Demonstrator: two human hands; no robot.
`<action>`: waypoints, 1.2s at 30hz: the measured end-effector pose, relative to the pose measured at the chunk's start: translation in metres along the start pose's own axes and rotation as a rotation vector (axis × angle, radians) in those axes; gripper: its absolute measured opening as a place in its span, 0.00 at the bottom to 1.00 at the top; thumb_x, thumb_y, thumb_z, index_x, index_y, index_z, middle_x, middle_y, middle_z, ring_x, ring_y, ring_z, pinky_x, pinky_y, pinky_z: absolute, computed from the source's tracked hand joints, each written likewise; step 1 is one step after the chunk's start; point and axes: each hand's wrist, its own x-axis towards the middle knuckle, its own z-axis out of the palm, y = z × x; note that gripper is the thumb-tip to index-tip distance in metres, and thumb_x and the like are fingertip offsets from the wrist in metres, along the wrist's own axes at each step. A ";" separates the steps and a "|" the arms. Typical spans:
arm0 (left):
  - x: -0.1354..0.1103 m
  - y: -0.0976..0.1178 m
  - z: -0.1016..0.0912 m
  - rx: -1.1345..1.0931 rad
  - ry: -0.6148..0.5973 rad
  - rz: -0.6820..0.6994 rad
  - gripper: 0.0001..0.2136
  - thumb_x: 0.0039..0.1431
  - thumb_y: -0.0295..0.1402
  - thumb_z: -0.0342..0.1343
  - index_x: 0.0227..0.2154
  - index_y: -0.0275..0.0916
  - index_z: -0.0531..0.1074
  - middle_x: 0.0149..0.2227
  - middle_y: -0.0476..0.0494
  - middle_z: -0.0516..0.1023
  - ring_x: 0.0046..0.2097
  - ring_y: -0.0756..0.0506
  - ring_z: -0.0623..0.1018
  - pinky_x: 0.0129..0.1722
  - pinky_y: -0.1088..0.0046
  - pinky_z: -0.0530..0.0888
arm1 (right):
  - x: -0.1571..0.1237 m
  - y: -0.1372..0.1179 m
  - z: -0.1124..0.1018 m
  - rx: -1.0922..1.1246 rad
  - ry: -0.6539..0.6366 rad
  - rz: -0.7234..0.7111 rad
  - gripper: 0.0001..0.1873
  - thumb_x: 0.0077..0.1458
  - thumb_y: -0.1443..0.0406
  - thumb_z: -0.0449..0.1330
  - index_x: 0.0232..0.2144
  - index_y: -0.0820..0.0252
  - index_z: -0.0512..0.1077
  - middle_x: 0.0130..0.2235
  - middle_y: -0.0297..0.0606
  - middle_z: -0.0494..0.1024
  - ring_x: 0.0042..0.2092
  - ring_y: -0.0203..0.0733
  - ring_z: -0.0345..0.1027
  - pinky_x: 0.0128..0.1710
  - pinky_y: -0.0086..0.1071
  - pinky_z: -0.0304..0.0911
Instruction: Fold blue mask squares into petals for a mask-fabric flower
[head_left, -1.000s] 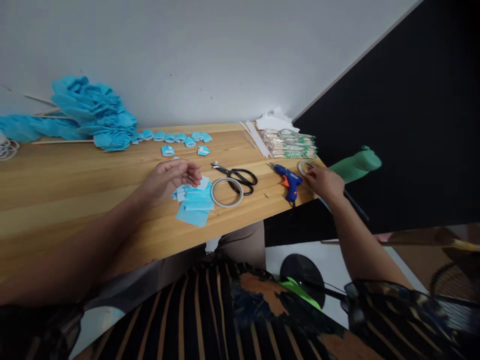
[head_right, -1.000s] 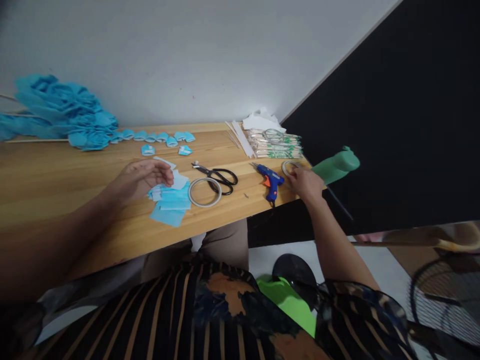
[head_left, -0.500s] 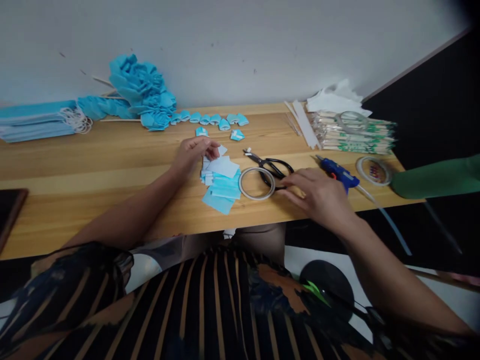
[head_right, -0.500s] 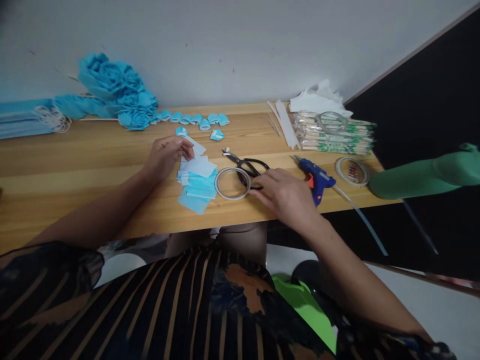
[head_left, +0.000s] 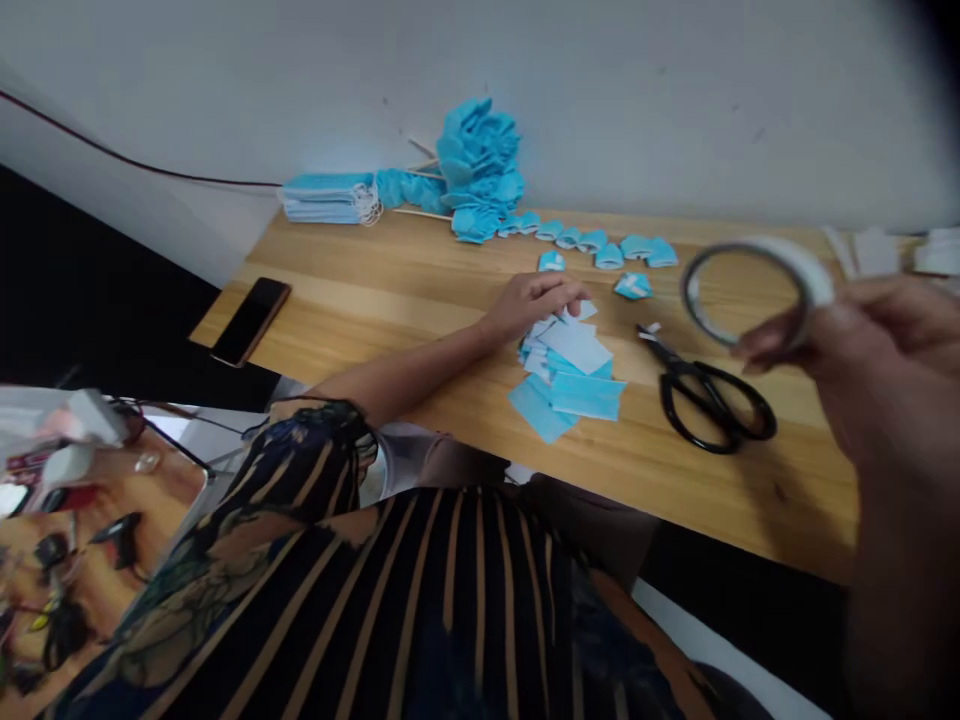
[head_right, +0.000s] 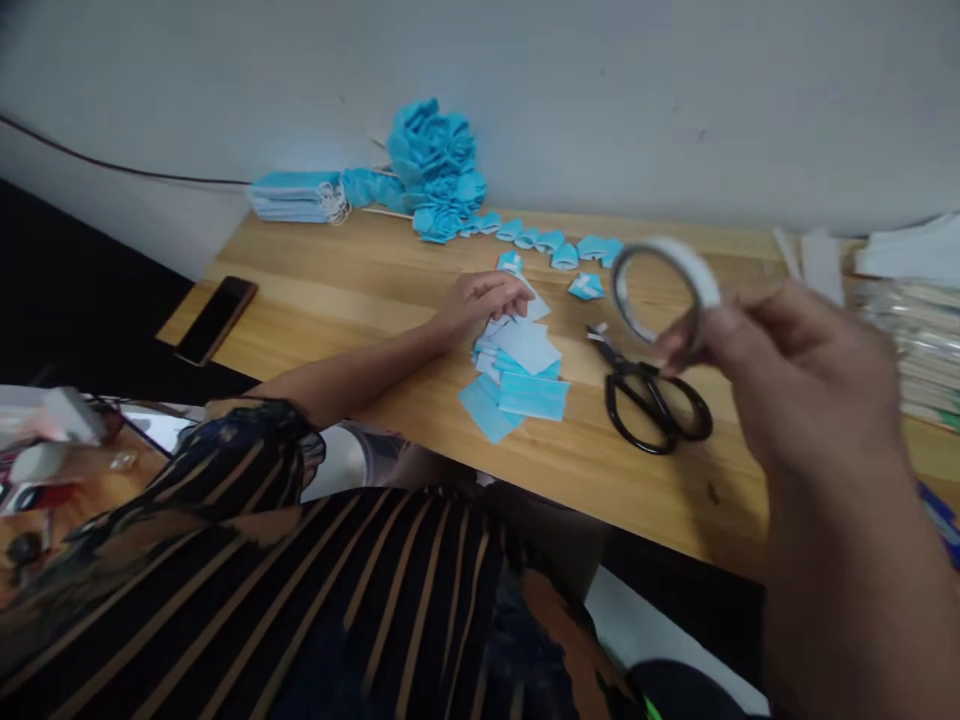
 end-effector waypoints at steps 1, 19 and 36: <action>0.001 -0.001 -0.002 -0.016 0.060 0.006 0.16 0.70 0.35 0.51 0.43 0.31 0.82 0.36 0.48 0.84 0.36 0.53 0.77 0.34 0.76 0.68 | 0.017 -0.002 0.007 0.076 0.040 0.036 0.17 0.66 0.48 0.59 0.38 0.54 0.74 0.31 0.33 0.78 0.31 0.37 0.70 0.30 0.30 0.60; 0.022 -0.002 -0.013 -0.777 -0.072 -0.142 0.12 0.66 0.41 0.64 0.42 0.37 0.77 0.29 0.49 0.79 0.35 0.48 0.82 0.31 0.76 0.76 | 0.114 0.048 0.059 1.008 0.249 0.443 0.16 0.55 0.53 0.72 0.33 0.57 0.75 0.25 0.26 0.77 0.24 0.30 0.70 0.21 0.23 0.66; 0.022 -0.013 -0.017 -0.898 -0.038 -0.047 0.12 0.66 0.45 0.63 0.43 0.42 0.77 0.29 0.53 0.78 0.34 0.51 0.81 0.36 0.74 0.77 | 0.103 0.022 0.075 0.976 0.066 0.300 0.15 0.45 0.61 0.77 0.37 0.51 0.81 0.33 0.28 0.83 0.34 0.33 0.76 0.32 0.26 0.76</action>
